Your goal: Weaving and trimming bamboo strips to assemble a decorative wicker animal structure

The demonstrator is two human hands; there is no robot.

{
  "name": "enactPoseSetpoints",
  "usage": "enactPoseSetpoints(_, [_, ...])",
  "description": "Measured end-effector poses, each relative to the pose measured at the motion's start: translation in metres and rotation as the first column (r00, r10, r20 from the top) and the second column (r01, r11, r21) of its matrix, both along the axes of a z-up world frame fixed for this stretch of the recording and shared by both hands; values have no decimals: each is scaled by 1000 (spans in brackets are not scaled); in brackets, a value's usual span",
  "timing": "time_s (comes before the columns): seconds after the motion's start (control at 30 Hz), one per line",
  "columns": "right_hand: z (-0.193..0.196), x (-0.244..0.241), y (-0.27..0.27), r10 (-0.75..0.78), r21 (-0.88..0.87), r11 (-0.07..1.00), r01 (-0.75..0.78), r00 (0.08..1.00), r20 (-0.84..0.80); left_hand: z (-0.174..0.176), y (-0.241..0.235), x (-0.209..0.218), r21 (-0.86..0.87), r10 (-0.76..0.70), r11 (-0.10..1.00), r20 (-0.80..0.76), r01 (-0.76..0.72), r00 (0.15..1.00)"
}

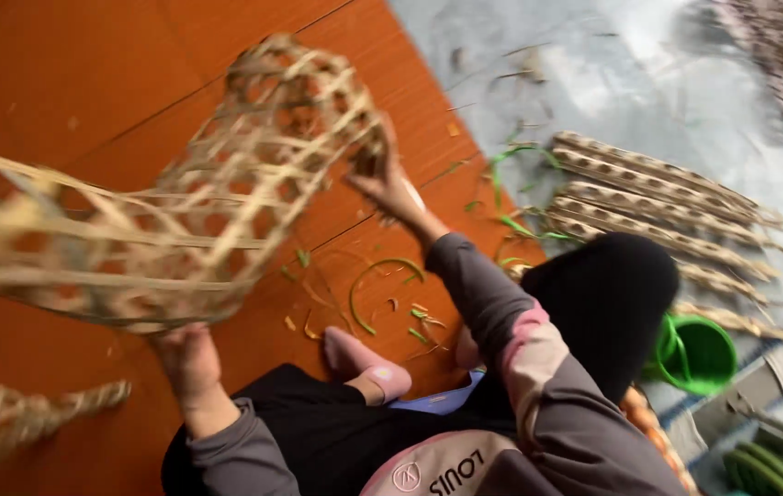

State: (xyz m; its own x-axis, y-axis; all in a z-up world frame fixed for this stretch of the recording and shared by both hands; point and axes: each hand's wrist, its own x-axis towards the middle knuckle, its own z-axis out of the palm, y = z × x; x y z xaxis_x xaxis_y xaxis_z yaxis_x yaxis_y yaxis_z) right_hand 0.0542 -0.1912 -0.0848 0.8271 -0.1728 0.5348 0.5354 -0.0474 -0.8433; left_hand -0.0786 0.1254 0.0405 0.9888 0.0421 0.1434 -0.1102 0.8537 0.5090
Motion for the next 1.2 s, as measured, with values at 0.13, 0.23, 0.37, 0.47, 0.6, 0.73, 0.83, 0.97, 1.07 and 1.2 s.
enactPoseSetpoints(0.13, [-46, 34, -22, 238, 288, 947, -144, 915, -324, -36, -8, -26, 424, 49, 905, -53, -22, 997])
enactPoseSetpoints(0.23, [-114, 48, -30, 263, 300, 944, -139, 868, -422, -60, -18, -33, 664, 57, 747, -112, 32, 992])
enactPoseSetpoints(0.37, [-94, 39, -30, 230, 222, 965, -140, 857, -461, -90, -10, -37, 892, 55, 410, -233, 191, 971])
enactPoseSetpoints(0.47, [-123, 44, -35, 231, 221, 966, -132, 824, -518, -120, -14, -43, 997, 67, -73, 40, -35, 997])
enactPoseSetpoints(0.6, [-118, 36, -30, 188, 209, 974, -85, 816, -547, -104, -32, -35, 988, 132, -130, 104, -87, 986])
enactPoseSetpoints(0.73, [-106, 30, -40, 114, 45, 993, -113, 745, -658, -71, -33, -31, 990, 142, -103, 110, -96, 984])
enactPoseSetpoints(0.83, [-108, -1, -47, 28, -23, 998, -61, 715, -698, -53, -31, -25, 999, 195, -29, 43, -38, 980])
enactPoseSetpoints(0.97, [-212, -93, -81, -609, -724, 686, 75, 603, -515, -72, -29, -22, 1000, 279, 22, 13, -20, 960])
enactPoseSetpoints(1.07, [-226, -141, -72, -647, -864, 495, -88, 627, -434, -28, -38, 2, 959, 371, 167, 153, -228, 916])
enactPoseSetpoints(1.2, [-214, -141, -76, -604, -910, 405, -91, 720, -341, -8, -9, 29, 932, 423, 214, 182, -293, 888])
